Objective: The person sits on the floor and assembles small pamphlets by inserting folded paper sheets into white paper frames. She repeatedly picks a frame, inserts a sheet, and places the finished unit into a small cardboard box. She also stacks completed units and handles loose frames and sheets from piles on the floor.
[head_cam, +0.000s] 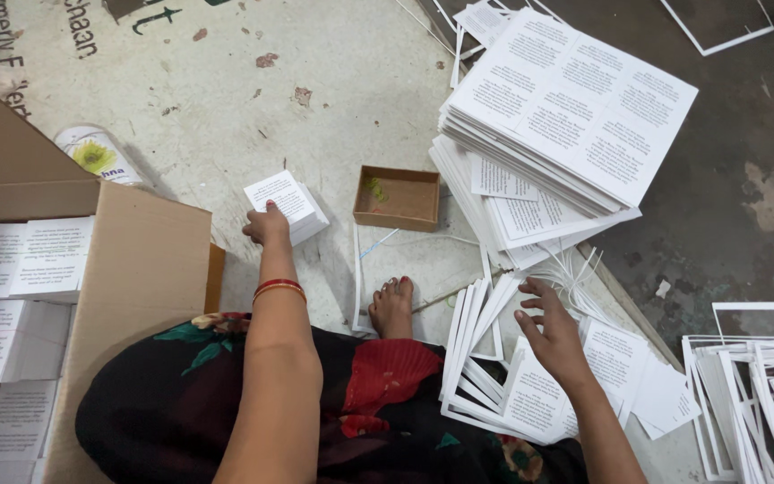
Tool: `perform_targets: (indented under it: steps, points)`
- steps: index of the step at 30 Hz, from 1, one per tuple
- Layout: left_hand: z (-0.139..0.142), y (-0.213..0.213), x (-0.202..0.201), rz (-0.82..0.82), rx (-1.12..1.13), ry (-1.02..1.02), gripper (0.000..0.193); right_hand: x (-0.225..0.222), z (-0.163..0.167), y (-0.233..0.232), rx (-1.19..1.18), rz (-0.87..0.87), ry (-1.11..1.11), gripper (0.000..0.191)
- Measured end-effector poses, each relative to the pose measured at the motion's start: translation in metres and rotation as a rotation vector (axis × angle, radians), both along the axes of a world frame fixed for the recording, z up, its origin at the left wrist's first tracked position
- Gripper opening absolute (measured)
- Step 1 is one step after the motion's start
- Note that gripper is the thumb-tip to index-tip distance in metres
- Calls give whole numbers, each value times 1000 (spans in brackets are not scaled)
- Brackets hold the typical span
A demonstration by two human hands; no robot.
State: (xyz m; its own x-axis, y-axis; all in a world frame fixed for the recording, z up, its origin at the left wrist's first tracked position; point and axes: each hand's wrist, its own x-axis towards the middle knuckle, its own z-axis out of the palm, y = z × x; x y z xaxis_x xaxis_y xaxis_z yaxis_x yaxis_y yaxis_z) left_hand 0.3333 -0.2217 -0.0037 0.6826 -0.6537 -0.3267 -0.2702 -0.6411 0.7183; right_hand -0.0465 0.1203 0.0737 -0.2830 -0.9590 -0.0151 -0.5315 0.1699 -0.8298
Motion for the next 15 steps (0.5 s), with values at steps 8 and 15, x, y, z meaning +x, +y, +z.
perform_targets:
  steps: [8,15]
  points:
    - [-1,5,-6,-48,252,-208,87,-18,69,9,-124,-34,242,49]
    - [7,5,-21,-146,-367,-636,79,13,247,127,-988,320,139,38]
